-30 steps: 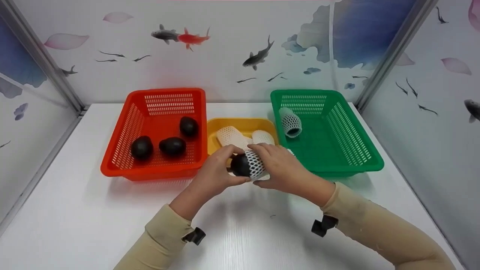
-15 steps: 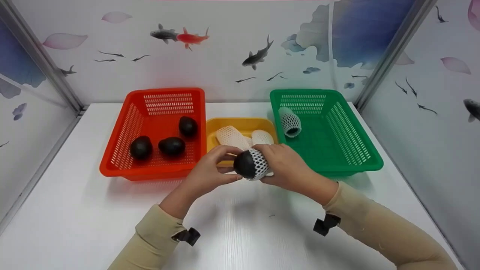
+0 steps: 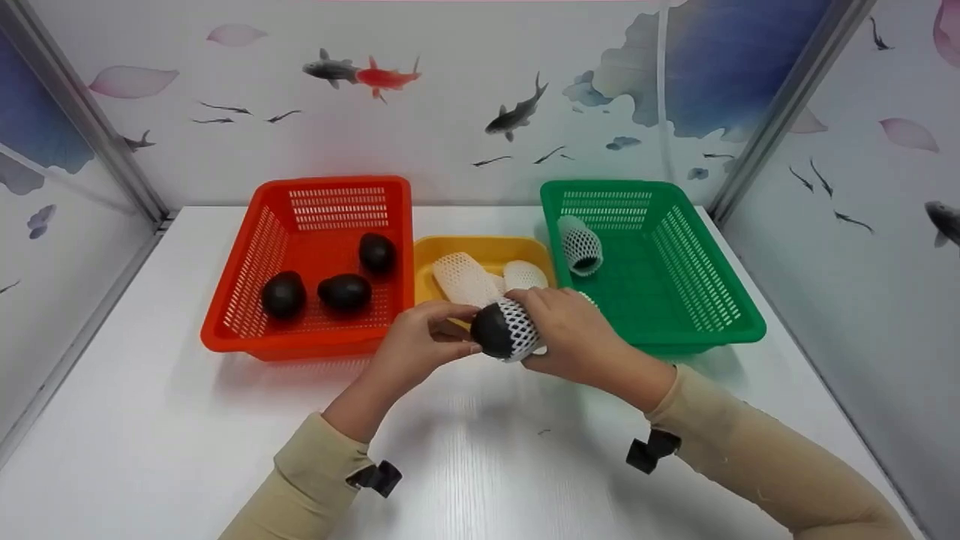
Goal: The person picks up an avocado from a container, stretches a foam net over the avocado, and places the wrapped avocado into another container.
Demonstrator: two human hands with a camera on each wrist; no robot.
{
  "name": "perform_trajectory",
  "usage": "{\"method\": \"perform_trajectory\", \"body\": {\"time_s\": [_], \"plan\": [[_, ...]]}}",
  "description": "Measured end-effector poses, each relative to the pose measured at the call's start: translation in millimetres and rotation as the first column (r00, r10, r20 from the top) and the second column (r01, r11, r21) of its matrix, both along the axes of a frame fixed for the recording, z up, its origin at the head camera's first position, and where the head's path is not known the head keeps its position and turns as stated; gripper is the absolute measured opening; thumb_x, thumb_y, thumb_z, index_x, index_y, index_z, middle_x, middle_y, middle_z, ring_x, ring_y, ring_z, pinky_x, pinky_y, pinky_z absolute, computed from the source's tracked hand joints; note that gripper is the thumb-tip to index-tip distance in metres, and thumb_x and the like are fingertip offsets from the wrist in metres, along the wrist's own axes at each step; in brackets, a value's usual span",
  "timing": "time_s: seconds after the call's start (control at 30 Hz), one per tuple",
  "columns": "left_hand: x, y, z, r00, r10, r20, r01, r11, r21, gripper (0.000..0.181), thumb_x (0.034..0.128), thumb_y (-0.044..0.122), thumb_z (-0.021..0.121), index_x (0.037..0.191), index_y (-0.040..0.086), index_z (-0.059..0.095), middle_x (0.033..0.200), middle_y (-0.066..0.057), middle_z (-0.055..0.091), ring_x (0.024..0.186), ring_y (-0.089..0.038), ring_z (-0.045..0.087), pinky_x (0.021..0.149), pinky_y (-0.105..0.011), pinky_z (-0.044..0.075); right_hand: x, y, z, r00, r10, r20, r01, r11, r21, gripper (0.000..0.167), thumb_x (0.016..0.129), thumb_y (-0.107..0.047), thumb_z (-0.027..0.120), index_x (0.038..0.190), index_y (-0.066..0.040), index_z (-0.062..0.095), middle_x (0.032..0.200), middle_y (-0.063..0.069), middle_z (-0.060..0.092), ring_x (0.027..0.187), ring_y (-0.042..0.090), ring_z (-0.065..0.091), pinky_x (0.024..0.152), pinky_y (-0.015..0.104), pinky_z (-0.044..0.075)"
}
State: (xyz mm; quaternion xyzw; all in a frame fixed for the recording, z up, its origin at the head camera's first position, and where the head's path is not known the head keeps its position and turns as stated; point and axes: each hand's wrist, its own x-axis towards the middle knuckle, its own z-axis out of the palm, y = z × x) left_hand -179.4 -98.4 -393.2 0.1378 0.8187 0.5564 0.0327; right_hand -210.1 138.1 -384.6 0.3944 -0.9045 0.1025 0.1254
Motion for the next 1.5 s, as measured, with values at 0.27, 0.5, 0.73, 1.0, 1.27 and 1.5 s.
{"method": "perform_trajectory", "body": {"time_s": [0.27, 0.5, 0.73, 1.0, 1.27, 1.5], "plan": [[0.6, 8.0, -1.7, 1.000, 0.019, -0.002, -0.019, 1.000, 0.018, 0.042, 0.0798, 0.006, 0.080, 0.120, 0.008, 0.068, 0.114, -0.008, 0.065, 0.093, -0.019, 0.068, 0.080, -0.029, 0.055, -1.2, -3.9, -0.9, 0.999, -0.007, -0.038, 0.008, 1.000, 0.018, 0.079, 0.066, -0.032, 0.089, 0.129, -0.008, 0.048, 0.106, 0.009, 0.061, 0.096, 0.026, 0.058, 0.084, 0.041, 0.049], [1.0, 13.8, 0.1, 0.999, 0.052, 0.018, -0.052, 0.999, 0.000, 0.042, 0.0799, 0.008, 0.081, 0.120, 0.009, 0.067, 0.113, -0.006, 0.065, 0.093, -0.018, 0.068, 0.081, -0.030, 0.055, -2.5, -6.8, -1.1, 0.996, 0.029, -0.080, -0.030, 1.000, -0.010, 0.077, 0.065, -0.030, 0.089, 0.127, -0.006, 0.050, 0.107, 0.010, 0.060, 0.095, 0.026, 0.058, 0.084, 0.040, 0.050], [1.0, 19.3, 0.5, 0.996, 0.082, 0.042, -0.081, 0.996, -0.022, 0.042, 0.0803, 0.010, 0.081, 0.120, 0.010, 0.067, 0.113, -0.005, 0.065, 0.094, -0.017, 0.067, 0.081, -0.030, 0.055, -3.3, -9.3, -2.0, 0.993, 0.060, -0.103, -0.063, 0.998, -0.031, 0.076, 0.064, -0.029, 0.089, 0.125, -0.006, 0.051, 0.111, 0.010, 0.059, 0.097, 0.027, 0.057, 0.086, 0.041, 0.051], [-1.4, 26.3, -0.4, 0.996, 0.086, -0.013, -0.086, 0.995, -0.045, 0.035, 0.0806, 0.010, 0.081, 0.114, 0.008, 0.069, 0.108, -0.004, 0.065, 0.091, -0.015, 0.068, 0.078, -0.028, 0.056, -2.0, -14.2, -1.8, 0.989, 0.089, -0.119, -0.095, 0.994, -0.047, 0.067, 0.065, -0.028, 0.088, 0.120, -0.007, 0.054, 0.111, 0.010, 0.059, 0.098, 0.027, 0.057, 0.087, 0.041, 0.050], [-2.0, 28.1, -6.2, 0.996, 0.063, -0.055, -0.063, 0.998, 0.007, 0.032, 0.0813, 0.008, 0.079, 0.111, 0.005, 0.068, 0.105, -0.006, 0.067, 0.088, -0.016, 0.069, 0.079, -0.028, 0.056, -1.3, -14.3, -4.6, 0.991, 0.089, -0.102, -0.094, 0.995, -0.041, 0.065, 0.065, -0.027, 0.089, 0.118, -0.008, 0.056, 0.112, 0.009, 0.058, 0.099, 0.027, 0.056, 0.087, 0.040, 0.050], [-5.6, 27.0, -11.2, 0.995, 0.101, 0.024, -0.103, 0.981, 0.164, 0.023, 0.0822, -0.002, 0.061, 0.104, 0.004, 0.059, 0.100, -0.009, 0.062, 0.094, -0.023, 0.063, 0.086, -0.033, 0.053, -2.7, -9.1, -7.4, 0.973, 0.158, -0.169, -0.168, 0.985, -0.043, 0.066, 0.066, -0.028, 0.089, 0.118, -0.007, 0.055, 0.114, 0.011, 0.058, 0.100, 0.028, 0.056, 0.085, 0.041, 0.051]]}}
